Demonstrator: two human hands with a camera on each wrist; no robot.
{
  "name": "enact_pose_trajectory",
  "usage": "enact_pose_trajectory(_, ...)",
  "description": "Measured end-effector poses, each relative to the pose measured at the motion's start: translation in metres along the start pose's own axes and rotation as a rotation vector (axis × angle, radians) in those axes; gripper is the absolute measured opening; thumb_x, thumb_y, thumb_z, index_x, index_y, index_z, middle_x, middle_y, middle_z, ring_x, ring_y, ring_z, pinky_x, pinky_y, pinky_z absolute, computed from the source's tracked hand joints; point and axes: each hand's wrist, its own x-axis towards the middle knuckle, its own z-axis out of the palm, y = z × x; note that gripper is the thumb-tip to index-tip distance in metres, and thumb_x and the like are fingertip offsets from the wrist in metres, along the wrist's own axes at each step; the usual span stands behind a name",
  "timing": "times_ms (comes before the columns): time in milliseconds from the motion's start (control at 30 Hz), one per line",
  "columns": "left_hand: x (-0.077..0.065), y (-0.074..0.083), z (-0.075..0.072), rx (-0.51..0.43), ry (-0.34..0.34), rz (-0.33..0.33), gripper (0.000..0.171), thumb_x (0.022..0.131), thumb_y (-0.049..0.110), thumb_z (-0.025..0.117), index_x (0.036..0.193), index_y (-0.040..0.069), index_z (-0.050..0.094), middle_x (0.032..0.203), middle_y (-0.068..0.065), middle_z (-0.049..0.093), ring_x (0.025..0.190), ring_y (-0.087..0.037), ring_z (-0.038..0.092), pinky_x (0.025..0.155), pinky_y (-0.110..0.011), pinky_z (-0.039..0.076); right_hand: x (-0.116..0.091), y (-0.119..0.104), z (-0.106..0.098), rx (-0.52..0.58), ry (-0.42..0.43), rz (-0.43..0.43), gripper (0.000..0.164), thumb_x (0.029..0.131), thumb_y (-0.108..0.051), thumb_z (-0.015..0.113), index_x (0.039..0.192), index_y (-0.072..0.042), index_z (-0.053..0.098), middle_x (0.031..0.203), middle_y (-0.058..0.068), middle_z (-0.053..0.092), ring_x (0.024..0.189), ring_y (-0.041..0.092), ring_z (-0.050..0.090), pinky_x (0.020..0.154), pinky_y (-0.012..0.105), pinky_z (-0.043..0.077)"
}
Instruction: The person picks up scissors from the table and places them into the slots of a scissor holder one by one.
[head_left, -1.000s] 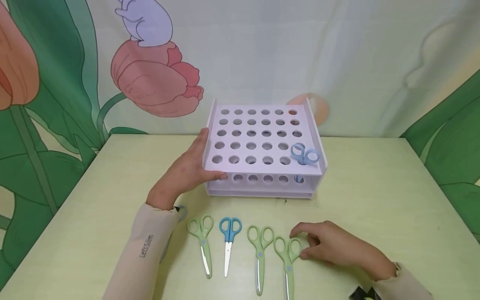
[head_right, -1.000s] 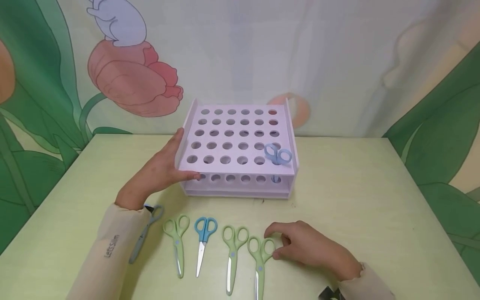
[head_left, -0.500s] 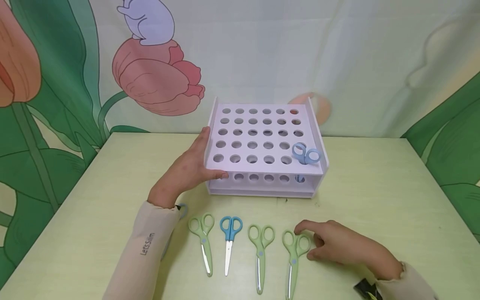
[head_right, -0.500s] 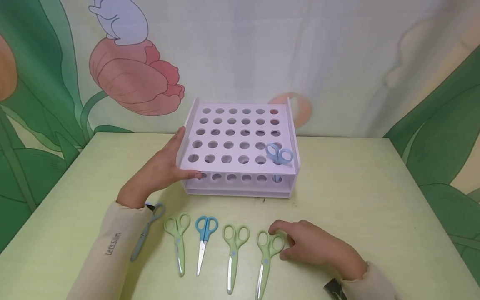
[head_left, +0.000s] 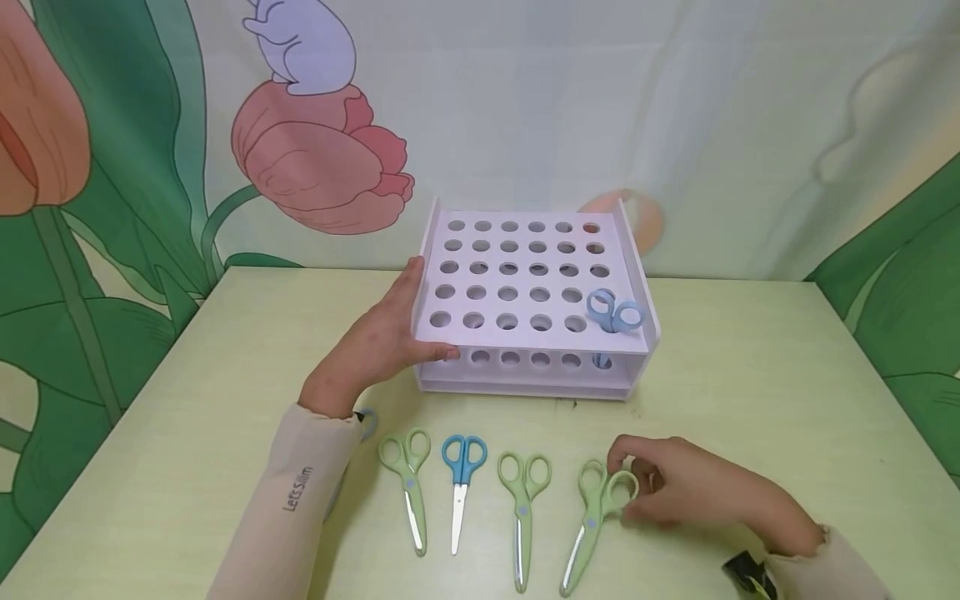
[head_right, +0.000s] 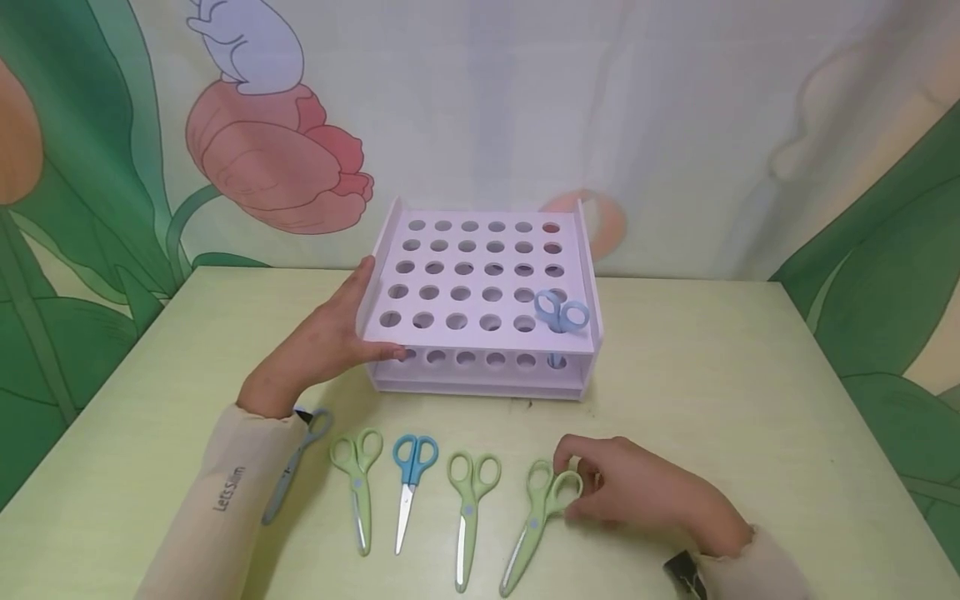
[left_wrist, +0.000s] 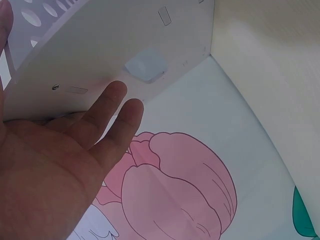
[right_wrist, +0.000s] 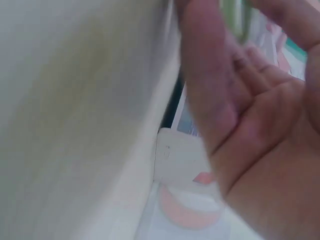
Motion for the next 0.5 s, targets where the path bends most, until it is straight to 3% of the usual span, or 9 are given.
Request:
enact_pose_trajectory(133,0.000,0.000,0.000,0.015,0.000,-0.007,0.132,0.074,0.035,0.092,0.163,0.015,-0.003,0.165,-0.004,0.017,0.121,-0.026,0.043,0.106,-0.042,0.036,-0.003,-0.004,-0.009,0.250,0.001,-0.022,0.029,0.094,-0.009,0.072,0.115,-0.008,0.052,0.093,0.016,0.070,0.069,0.031,0.069,0.058,0.038,0.057)
enact_pose_trajectory(233,-0.001,0.000,0.000,0.009,0.001,-0.002,0.131,0.074,0.034,0.092,0.163,0.015,-0.002,0.165,-0.004,0.017,0.121,-0.026,0.043,0.106,-0.043,0.036,-0.004,-0.005,-0.016,0.374,0.015,-0.130,0.024,0.099,-0.001,0.062,0.120,-0.002,0.050,0.098,0.028,0.068,0.072,0.039,0.070,0.058,0.044,0.058)
enact_pose_trajectory(367,-0.001,-0.001,0.000,0.000,0.005,0.007,0.131,0.075,0.032,0.092,0.163,0.014,-0.002,0.165,-0.004,0.018,0.121,-0.026,0.043,0.107,-0.043,0.036,-0.006,-0.008,-0.021,0.425,0.064,-0.292,0.022,0.103,0.007,0.048,0.124,0.001,0.052,0.099,0.027,0.069,0.072,0.039,0.071,0.058,0.048,0.058)
enact_pose_trajectory(500,-0.001,-0.001,0.001,0.009,0.009,0.007,0.131,0.074,0.032,0.093,0.163,0.013,-0.001,0.167,-0.004,0.013,0.127,-0.025,0.041,0.110,-0.043,0.034,-0.009,-0.017,-0.024,0.393,0.187,-0.320,0.025,0.104,0.008,0.044,0.124,0.001,0.057,0.097,0.020,0.070,0.073,0.035,0.072,0.061,0.047,0.059)
